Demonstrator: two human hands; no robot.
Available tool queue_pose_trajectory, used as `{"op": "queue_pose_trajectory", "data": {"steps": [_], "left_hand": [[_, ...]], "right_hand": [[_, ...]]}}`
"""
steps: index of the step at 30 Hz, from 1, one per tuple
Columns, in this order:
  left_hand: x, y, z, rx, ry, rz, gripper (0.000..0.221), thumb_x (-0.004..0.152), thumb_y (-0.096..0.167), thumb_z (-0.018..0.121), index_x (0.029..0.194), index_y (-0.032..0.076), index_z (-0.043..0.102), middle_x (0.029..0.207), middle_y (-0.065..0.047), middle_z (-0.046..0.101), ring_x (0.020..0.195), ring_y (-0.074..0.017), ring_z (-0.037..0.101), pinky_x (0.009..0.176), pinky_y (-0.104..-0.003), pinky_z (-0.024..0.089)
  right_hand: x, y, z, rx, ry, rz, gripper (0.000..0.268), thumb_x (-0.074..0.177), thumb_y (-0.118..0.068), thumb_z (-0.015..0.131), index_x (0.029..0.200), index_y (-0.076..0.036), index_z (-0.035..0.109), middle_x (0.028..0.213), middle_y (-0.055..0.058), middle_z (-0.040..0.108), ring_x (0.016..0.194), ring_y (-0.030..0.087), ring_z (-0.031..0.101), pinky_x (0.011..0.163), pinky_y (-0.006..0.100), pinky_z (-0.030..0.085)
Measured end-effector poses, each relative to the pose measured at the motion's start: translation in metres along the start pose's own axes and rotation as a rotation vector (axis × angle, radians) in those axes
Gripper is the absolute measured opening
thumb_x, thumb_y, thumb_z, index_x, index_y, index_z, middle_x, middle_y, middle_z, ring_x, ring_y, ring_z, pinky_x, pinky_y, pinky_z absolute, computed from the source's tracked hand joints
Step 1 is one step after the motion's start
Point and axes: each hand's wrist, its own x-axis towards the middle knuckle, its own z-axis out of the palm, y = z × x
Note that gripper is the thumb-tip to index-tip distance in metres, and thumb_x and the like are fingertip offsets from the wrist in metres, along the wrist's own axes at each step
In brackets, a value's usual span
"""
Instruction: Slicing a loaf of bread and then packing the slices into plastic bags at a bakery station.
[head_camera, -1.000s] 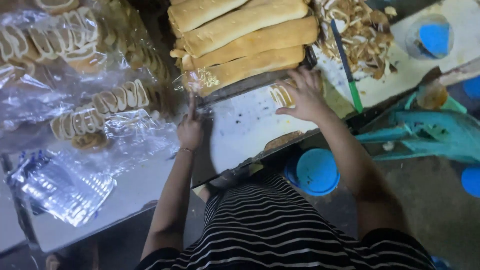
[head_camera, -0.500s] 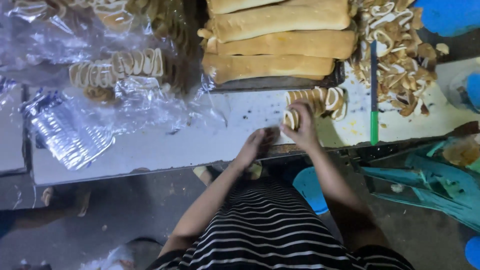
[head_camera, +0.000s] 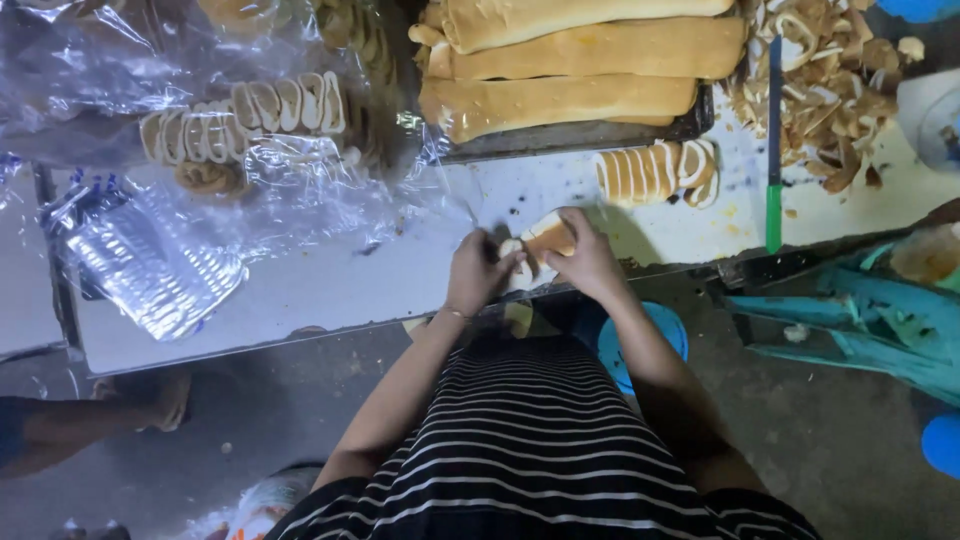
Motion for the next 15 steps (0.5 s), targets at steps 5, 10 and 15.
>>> {"op": "queue_pose_trajectory", "data": {"steps": [5,10,15], "left_hand": [[-0.003,-0.002,-0.001,0.523,0.115,1.082,0.107,0.074,0.071,0.074,0.158,0.014,0.040,0.135,-0.019,0.054,0.124,-0.0366,0.053,0.111,-0.051,0.036],[0.004,0.007,0.016,0.606,0.053,1.079,0.135,0.060,0.051,0.092,0.163,0.005,0.019,0.157,-0.033,0.037,0.139,-0.0478,0.045,0.120,-0.057,0.034],[0.006,-0.001,0.018,0.617,0.053,1.004,0.121,0.073,0.036,0.092,0.162,0.000,0.019,0.144,-0.027,0.055,0.129,-0.0397,0.059,0.118,-0.051,0.039]], "right_hand": [[0.006,0.032,0.039,-0.523,0.194,-0.061,0.065,0.083,-0.026,0.075,0.142,-0.029,0.049,0.124,0.021,0.070,0.114,0.042,0.068,0.096,0.049,0.055],[0.021,0.056,0.046,-0.501,0.407,-0.129,0.062,0.084,-0.018,0.077,0.142,-0.014,0.054,0.128,0.026,0.065,0.116,0.047,0.065,0.095,0.053,0.056],[0.022,0.074,0.040,-0.397,0.497,-0.220,0.051,0.093,-0.021,0.075,0.139,-0.006,0.059,0.124,0.029,0.066,0.112,0.051,0.064,0.088,0.055,0.057]]}}
